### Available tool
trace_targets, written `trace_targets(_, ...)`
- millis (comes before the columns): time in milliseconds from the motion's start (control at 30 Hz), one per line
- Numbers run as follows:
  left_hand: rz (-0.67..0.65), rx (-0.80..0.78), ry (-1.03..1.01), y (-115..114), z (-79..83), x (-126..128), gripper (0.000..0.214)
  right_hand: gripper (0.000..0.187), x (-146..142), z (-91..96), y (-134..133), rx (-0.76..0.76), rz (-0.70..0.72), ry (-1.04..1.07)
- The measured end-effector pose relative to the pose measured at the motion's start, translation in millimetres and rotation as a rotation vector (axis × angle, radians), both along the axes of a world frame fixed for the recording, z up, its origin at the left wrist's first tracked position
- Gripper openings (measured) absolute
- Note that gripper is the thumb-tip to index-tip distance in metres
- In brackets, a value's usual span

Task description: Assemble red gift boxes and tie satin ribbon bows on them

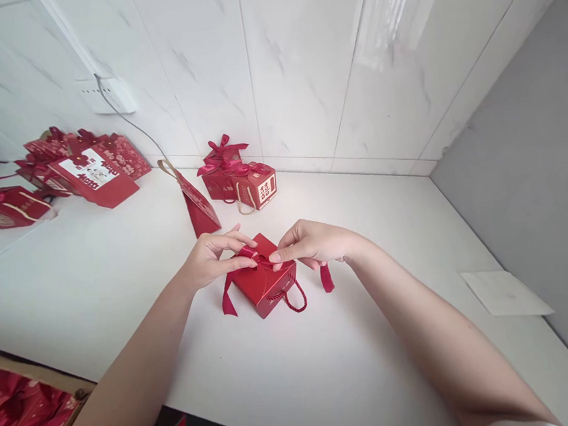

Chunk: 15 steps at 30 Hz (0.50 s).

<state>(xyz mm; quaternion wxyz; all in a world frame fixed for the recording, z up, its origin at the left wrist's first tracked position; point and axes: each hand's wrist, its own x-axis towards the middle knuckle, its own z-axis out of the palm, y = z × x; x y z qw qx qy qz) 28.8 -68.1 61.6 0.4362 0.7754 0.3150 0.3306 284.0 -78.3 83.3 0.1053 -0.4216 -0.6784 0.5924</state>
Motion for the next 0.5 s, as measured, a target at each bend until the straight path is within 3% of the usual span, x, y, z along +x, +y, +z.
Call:
trace_targets(167, -0.072, -0.052, 0.069, 0.9, 5.4, -4.4, 0.011, 0.039, 0.6, -2.5, 1.1, 0.006, -0.022, 0.039)
trace_targets(333, -0.051, -0.087, 0.074, 3.2, 4.1, -6.1, 0.011, 0.038, -3.5, -8.4, 3.3, -0.091, -0.098, 0.204)
trace_targets(500, -0.087, -0.084, 0.062, 2.8, 5.0, -6.5, 0.01, 0.038, -6.1, -9.1, 5.3, -0.111, -0.088, 0.244)
